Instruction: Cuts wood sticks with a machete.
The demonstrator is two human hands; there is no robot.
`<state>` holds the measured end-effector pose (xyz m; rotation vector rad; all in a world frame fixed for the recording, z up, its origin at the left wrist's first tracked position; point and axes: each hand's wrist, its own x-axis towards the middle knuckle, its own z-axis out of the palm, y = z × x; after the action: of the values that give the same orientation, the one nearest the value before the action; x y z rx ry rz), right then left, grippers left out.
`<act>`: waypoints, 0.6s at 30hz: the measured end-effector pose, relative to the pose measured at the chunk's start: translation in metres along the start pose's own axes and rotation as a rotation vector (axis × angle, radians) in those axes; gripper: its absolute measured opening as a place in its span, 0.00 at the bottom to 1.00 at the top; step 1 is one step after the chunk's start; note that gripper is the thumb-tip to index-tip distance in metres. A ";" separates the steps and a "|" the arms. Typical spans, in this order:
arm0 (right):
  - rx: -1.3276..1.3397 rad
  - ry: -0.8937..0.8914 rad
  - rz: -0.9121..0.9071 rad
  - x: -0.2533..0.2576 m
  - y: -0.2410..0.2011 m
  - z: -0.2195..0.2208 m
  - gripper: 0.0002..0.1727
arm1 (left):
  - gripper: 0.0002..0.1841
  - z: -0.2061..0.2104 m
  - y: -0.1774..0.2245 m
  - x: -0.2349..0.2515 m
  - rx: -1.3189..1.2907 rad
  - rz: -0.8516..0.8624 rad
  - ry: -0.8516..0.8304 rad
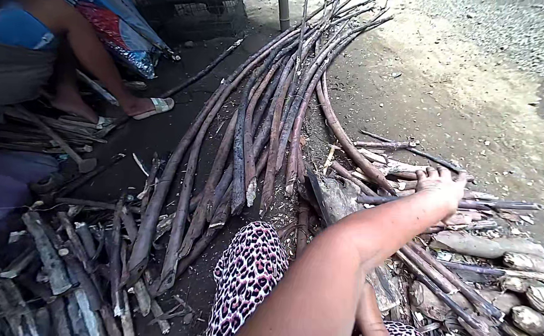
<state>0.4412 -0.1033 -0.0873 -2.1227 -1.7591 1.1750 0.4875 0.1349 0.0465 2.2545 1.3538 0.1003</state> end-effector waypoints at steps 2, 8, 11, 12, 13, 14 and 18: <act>-0.025 -0.034 0.015 0.009 0.006 0.004 0.25 | 0.58 -0.018 -0.022 -0.030 -0.063 0.075 0.003; -0.099 -0.180 0.112 0.016 0.007 0.011 0.27 | 0.37 -0.042 -0.211 -0.139 -0.163 -0.214 0.333; -0.035 -0.192 0.127 0.017 0.010 0.018 0.25 | 0.35 -0.041 -0.329 -0.205 -0.219 -0.734 0.470; -0.031 -0.192 0.130 0.017 0.009 0.021 0.24 | 0.36 -0.035 -0.356 -0.223 -0.256 -0.898 0.488; -0.021 -0.193 0.132 0.016 0.007 0.024 0.24 | 0.38 -0.026 -0.379 -0.237 -0.296 -1.020 0.476; -0.022 -0.197 0.132 0.015 0.004 0.026 0.25 | 0.39 -0.016 -0.394 -0.246 -0.340 -1.098 0.458; -0.050 -0.189 0.125 0.012 -0.002 0.030 0.24 | 0.39 -0.008 -0.405 -0.244 -0.368 -1.219 0.449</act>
<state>0.4203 -0.1034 -0.1123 -2.2454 -1.7697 1.4211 0.0360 0.0847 -0.0842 0.8566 2.4503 0.3897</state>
